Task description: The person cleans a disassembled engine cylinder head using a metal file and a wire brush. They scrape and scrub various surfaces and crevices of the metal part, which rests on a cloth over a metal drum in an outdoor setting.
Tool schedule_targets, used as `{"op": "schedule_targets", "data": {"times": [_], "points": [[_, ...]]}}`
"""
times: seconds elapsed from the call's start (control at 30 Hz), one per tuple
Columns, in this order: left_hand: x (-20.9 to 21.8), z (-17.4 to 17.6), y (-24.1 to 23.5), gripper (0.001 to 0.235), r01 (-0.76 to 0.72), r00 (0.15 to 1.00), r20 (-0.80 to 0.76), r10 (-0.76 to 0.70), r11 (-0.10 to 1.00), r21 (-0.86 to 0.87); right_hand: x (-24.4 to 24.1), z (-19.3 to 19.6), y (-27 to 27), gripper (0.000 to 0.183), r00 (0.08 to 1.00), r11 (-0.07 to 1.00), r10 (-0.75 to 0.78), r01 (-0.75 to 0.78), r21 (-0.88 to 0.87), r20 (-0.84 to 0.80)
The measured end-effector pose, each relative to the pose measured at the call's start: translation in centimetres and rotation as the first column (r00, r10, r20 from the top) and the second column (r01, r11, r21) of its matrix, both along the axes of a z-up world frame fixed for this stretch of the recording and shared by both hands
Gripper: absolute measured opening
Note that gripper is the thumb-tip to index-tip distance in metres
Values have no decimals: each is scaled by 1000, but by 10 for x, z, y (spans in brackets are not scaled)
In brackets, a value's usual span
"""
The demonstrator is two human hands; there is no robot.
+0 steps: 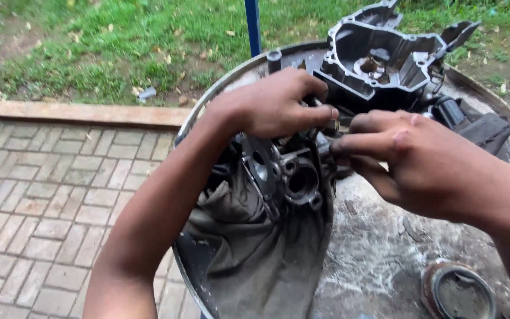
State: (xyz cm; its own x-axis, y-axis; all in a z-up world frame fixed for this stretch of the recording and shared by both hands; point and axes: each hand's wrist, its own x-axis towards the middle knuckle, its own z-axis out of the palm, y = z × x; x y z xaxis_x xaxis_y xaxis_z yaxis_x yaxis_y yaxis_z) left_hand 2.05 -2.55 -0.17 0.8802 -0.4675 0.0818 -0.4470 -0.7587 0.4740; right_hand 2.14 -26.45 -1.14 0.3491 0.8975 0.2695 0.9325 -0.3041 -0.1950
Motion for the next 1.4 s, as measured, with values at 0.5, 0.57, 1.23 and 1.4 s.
{"op": "schedule_targets", "data": {"times": [0.5, 0.57, 1.23, 1.4], "points": [[-7, 8, -2, 58, -96, 989, -107, 101, 994, 53, -1, -8, -1, 28, 945, 988, 146, -157, 14, 294], [-8, 11, -2, 51, -82, 988, -126, 88, 996, 46, 0, -9, 0, 28, 932, 985, 151, -168, 25, 329], [-7, 8, 5, 46, -66, 984, -163, 66, 998, 8, -9, -6, 4, 19, 867, 964, 214, -262, 49, 449], [-5, 5, 8, 73, -46, 993, -104, 49, 998, 35, -13, 4, 1, 13, 910, 956, 235, -281, 90, 342]]}}
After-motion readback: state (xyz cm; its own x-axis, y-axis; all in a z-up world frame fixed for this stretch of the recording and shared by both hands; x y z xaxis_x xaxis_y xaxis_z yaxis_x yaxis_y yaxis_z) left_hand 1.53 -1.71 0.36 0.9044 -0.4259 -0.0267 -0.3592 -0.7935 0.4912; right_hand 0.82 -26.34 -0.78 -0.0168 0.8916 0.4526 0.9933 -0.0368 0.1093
